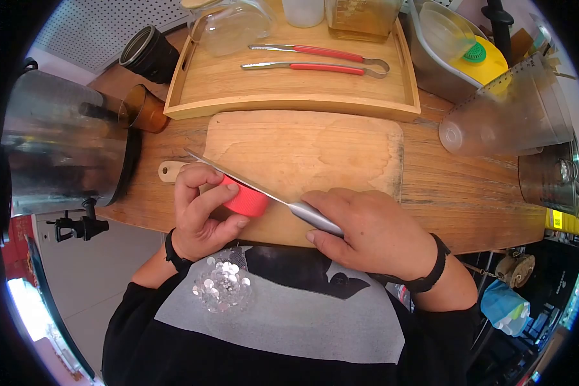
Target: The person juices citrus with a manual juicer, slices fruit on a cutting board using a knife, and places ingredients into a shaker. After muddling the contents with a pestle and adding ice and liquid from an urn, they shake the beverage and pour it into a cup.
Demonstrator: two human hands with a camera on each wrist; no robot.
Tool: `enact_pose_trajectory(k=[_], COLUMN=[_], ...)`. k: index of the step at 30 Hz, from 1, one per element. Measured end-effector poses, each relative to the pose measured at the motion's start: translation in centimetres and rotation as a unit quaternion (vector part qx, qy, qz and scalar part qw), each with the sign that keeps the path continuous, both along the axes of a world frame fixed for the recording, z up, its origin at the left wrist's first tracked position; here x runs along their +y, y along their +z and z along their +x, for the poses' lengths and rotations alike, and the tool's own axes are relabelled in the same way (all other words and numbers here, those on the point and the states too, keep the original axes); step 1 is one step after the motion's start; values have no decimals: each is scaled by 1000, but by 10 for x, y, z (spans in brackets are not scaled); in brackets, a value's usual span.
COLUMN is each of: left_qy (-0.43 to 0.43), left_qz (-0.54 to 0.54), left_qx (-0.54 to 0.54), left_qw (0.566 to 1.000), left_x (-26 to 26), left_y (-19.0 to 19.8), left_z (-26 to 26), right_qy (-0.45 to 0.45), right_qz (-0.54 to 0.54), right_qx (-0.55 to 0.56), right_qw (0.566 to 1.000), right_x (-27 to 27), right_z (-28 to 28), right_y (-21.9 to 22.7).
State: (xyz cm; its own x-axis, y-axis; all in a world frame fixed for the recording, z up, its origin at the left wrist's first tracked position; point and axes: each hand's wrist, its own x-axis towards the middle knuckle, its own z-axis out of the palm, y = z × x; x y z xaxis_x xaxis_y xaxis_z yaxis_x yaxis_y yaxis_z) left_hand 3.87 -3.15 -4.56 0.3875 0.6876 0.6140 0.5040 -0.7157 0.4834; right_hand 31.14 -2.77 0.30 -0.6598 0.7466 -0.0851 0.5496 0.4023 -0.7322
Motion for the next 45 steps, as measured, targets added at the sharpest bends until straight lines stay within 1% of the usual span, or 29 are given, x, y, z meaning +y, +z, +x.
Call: enact_pose_trajectory(k=[14, 17, 19, 38, 45], left_qy=[-7, -8, -13, -13, -11], left_qz=[4, 0, 1, 6, 3], left_qx=[8, 11, 11, 9, 8], left_qw=[1000, 1000, 1000, 1000, 1000], left_x=[0, 0, 0, 1, 1], left_y=[2, 2, 3, 3, 3], left_z=[-2, -2, -2, -1, -1], right_qy=[3, -1, 2, 3, 1], right_qz=[-7, -5, -23, -34, -26], right_qx=[18, 13, -9, 9, -14], right_qw=[1000, 1000, 1000, 999, 1000], right_x=[3, 3, 3, 3, 2], right_z=[4, 3, 3, 3, 1], right_y=[-1, 0, 0, 2, 1])
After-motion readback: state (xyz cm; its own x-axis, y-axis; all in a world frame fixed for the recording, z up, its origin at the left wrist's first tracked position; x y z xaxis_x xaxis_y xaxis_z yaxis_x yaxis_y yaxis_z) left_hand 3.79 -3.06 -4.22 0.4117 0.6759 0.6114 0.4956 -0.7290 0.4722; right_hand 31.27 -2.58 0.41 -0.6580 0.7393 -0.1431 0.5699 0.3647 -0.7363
